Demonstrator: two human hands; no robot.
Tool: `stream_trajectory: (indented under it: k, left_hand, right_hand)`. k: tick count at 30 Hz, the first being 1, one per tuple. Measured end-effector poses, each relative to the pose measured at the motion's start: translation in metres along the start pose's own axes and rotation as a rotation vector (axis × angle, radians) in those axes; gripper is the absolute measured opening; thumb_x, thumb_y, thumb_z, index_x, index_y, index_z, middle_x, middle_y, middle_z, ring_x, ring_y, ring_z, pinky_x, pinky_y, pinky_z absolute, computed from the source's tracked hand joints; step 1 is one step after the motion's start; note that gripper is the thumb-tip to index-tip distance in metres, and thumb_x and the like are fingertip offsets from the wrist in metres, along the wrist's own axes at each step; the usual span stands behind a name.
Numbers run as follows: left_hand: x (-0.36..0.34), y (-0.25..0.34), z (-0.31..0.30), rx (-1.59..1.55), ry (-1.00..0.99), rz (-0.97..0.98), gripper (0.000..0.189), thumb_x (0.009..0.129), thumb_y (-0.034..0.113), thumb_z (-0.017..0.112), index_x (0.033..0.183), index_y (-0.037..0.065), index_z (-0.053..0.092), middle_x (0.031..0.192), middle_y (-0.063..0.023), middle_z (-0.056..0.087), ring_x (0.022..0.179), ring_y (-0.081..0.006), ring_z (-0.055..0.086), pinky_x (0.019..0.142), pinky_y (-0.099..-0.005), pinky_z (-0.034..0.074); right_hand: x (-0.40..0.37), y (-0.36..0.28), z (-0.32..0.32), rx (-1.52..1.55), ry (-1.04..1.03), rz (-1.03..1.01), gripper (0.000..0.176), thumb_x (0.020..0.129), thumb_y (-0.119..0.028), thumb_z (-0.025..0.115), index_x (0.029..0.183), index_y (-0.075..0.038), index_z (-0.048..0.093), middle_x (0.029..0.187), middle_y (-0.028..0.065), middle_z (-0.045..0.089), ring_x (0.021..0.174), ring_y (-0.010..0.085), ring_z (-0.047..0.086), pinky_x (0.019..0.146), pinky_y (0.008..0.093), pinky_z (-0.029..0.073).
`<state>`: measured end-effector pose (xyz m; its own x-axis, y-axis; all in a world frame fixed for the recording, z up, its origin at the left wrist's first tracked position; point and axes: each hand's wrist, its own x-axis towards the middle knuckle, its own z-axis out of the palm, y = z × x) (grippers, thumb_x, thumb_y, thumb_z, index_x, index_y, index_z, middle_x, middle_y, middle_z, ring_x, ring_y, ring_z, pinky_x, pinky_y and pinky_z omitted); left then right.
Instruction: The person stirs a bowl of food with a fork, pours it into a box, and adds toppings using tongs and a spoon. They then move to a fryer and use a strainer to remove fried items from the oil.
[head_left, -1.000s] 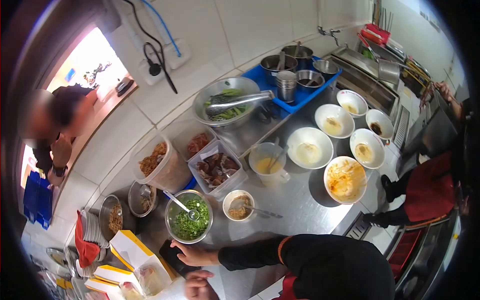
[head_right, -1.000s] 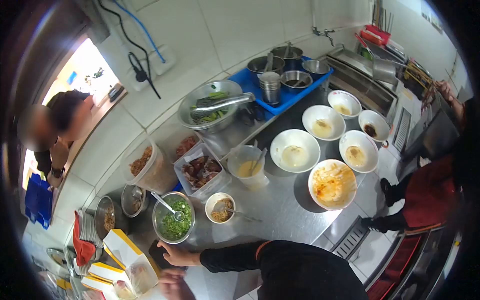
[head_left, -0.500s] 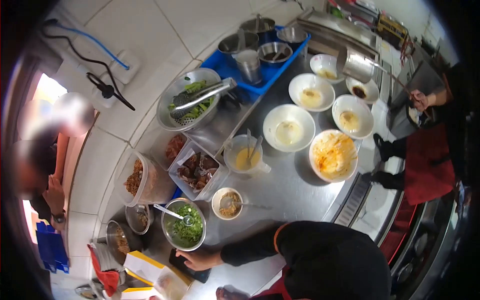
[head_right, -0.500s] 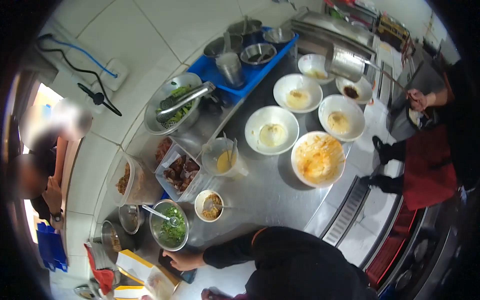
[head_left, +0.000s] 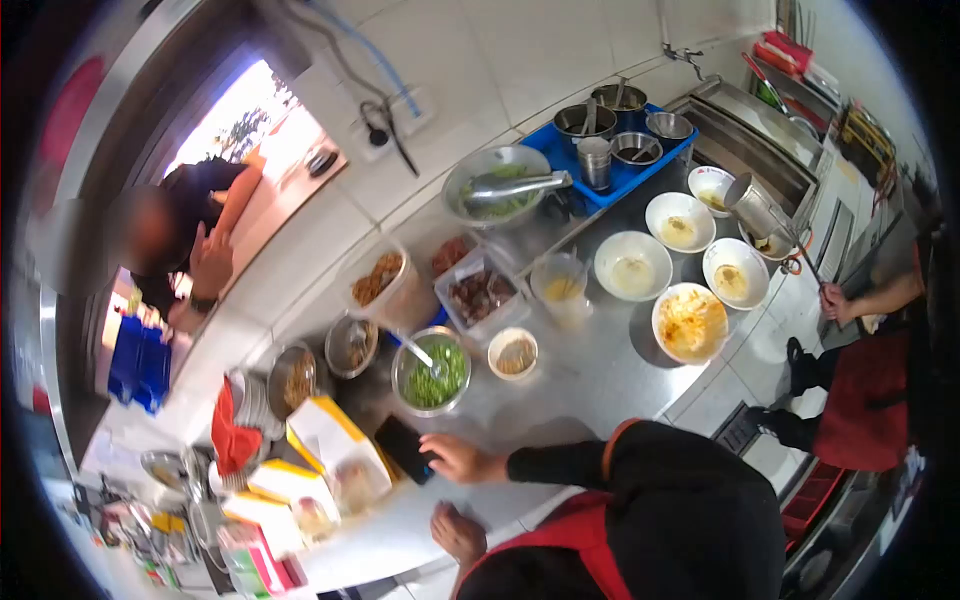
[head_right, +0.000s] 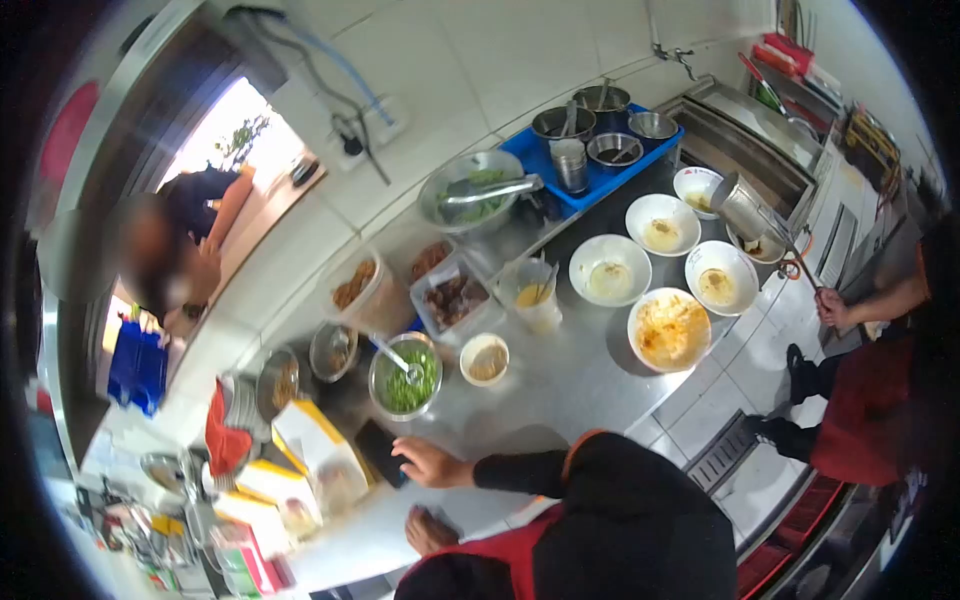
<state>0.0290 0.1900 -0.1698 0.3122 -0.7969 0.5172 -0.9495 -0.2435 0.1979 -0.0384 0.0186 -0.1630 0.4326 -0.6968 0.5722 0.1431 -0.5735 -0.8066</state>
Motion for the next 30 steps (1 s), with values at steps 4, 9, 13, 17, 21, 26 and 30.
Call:
stream_trajectory:
  k: [4, 9, 13, 17, 21, 26, 30]
  left_hand:
    - [-0.005, -0.007, 0.0, -0.04, 0.013, -0.05, 0.015, 0.083, 0.008, 0.05, 0.096, 0.006, 0.056, 0.102, -0.0126, 0.06, 0.1, -0.0315, 0.054, 0.086, -0.0426, 0.039]
    - [-0.012, -0.013, 0.009, -0.197, 0.082, -0.076, 0.023, 0.077, 0.008, 0.05, 0.099, 0.005, 0.057, 0.1, -0.0134, 0.06, 0.095, -0.0325, 0.055, 0.084, -0.041, 0.041]
    - [-0.015, -0.016, -0.004, -0.202, 0.082, -0.112, 0.037, 0.069, 0.011, 0.051, 0.105, 0.002, 0.052, 0.106, -0.0158, 0.056, 0.096, -0.0342, 0.051, 0.083, -0.0444, 0.04]
    - [-0.01, -0.014, -0.01, -0.239, -0.103, -0.265, 0.051, 0.068, 0.016, 0.055, 0.116, 0.002, 0.045, 0.117, -0.0173, 0.05, 0.104, -0.0347, 0.047, 0.086, -0.0463, 0.037]
    - [0.025, -0.004, -0.011, -0.236, -0.129, -0.343, 0.067, 0.069, 0.028, 0.062, 0.126, 0.004, 0.037, 0.128, -0.02, 0.039, 0.112, -0.0356, 0.042, 0.09, -0.0461, 0.035]
    - [0.072, 0.002, 0.008, -0.093, 0.068, -0.336, 0.066, 0.07, 0.031, 0.066, 0.124, 0.004, 0.039, 0.125, -0.0214, 0.041, 0.111, -0.0366, 0.043, 0.091, -0.0461, 0.035]
    - [0.082, -0.013, 0.05, -0.3, 0.211, -0.688, 0.054, 0.072, 0.025, 0.066, 0.118, 0.004, 0.044, 0.115, -0.019, 0.05, 0.107, -0.0355, 0.046, 0.09, -0.0444, 0.035]
  right_hand:
    - [-0.03, -0.092, -0.1, -0.217, 0.107, 0.024, 0.029, 0.078, -0.004, 0.055, 0.106, -0.003, 0.053, 0.114, 0.0148, 0.053, 0.11, 0.0324, 0.049, 0.094, 0.0408, 0.038]
    - [0.012, -0.091, -0.267, -0.702, 0.614, 0.223, 0.019, 0.087, -0.014, 0.049, 0.101, -0.002, 0.053, 0.096, 0.0181, 0.057, 0.087, 0.0335, 0.056, 0.077, 0.0363, 0.044]
    - [0.054, -0.035, -0.334, -0.934, 0.556, 0.242, 0.039, 0.079, -0.024, 0.064, 0.105, 0.0, 0.051, 0.088, 0.0203, 0.061, 0.08, 0.0352, 0.06, 0.073, 0.0428, 0.046]
    - [0.069, 0.015, -0.362, -1.081, 0.401, 0.343, 0.021, 0.075, -0.021, 0.063, 0.089, -0.006, 0.059, 0.083, 0.0184, 0.063, 0.082, 0.0369, 0.06, 0.073, 0.0429, 0.047]
    - [0.073, 0.017, -0.356, -1.123, 0.348, 0.234, 0.005, 0.073, -0.012, 0.056, 0.073, -0.008, 0.059, 0.074, 0.0153, 0.063, 0.073, 0.0356, 0.06, 0.067, 0.0441, 0.047]
    - [0.071, 0.0, -0.342, -1.052, 0.382, 0.23, 0.002, 0.074, -0.008, 0.057, 0.075, -0.007, 0.057, 0.071, 0.0148, 0.062, 0.07, 0.0347, 0.061, 0.062, 0.0419, 0.047]
    - [0.074, -0.03, -0.338, -0.933, 0.455, 0.252, 0.007, 0.076, -0.005, 0.058, 0.083, -0.006, 0.057, 0.069, 0.0134, 0.061, 0.067, 0.0307, 0.061, 0.061, 0.0411, 0.046]
